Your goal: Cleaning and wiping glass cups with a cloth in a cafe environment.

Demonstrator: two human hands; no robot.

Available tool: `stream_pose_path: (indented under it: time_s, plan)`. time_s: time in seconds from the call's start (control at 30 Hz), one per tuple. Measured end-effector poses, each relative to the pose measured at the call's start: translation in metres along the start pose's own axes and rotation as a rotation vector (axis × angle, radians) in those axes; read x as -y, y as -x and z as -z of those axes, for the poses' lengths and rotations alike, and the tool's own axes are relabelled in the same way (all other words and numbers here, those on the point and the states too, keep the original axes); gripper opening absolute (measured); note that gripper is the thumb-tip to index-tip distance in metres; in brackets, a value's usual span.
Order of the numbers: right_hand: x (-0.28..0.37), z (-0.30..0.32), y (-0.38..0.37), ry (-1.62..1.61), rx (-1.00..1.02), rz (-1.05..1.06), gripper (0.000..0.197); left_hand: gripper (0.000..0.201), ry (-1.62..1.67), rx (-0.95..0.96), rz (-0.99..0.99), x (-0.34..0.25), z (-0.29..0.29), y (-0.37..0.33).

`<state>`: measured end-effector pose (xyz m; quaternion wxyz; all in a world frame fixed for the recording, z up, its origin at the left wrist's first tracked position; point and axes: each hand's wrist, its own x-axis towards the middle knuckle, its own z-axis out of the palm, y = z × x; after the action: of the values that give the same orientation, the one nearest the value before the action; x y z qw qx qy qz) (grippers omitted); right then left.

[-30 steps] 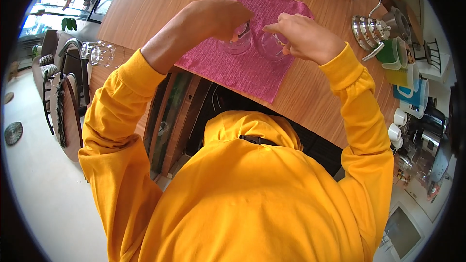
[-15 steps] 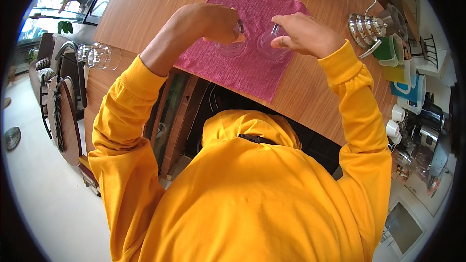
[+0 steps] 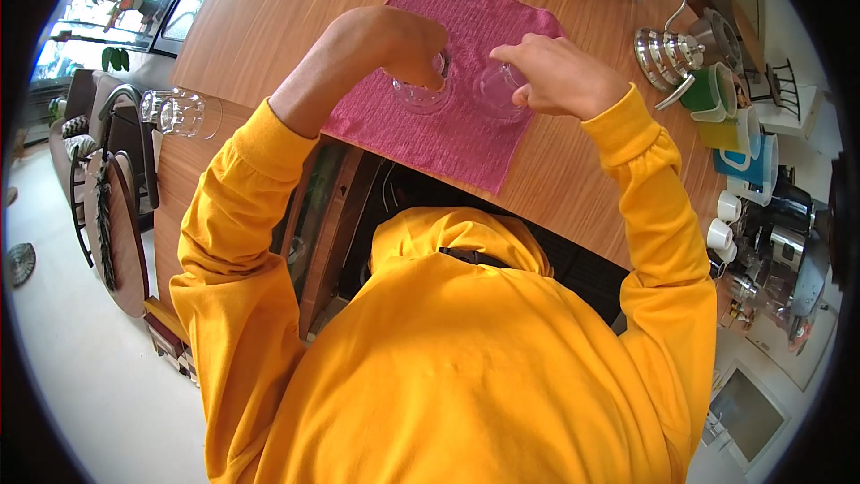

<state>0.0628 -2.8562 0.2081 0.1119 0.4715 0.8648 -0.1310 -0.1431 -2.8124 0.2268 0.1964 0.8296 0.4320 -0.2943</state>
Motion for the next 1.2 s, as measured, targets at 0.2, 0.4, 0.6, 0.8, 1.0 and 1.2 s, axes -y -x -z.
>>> stream_pose_path:
  time_s: [0.2, 0.4, 0.6, 0.8, 1.0, 1.2]
  plan:
    - [0.0, -0.008, 0.006, -0.141, -0.061, -0.107, 0.043, 0.053, 0.097, -0.058, -0.042, 0.001, -0.005, 0.003]
    - [0.023, -0.019, 0.006, -0.127, -0.173, -0.416, 0.068, 0.05, 0.136, -0.126, -0.077, 0.006, -0.013, 0.006]
    - [0.03, -0.054, 0.012, -0.106, -0.373, -0.449, 0.077, 0.047, 0.13, -0.263, -0.147, 0.008, -0.022, 0.007]
    - [0.025, -0.078, 0.009, -0.238, -0.627, -0.358, 0.072, 0.054, 0.184, -0.186, -0.097, 0.003, -0.02, 0.007]
    - [0.008, -0.089, 0.02, -0.49, -0.836, -0.47, 0.064, 0.076, 0.222, -0.231, -0.109, 0.008, -0.039, -0.001]
    - [0.007, -0.108, 0.068, -1.869, -1.004, -0.515, 0.046, 0.082, 0.403, -0.275, 0.062, -0.01, -0.058, 0.019]
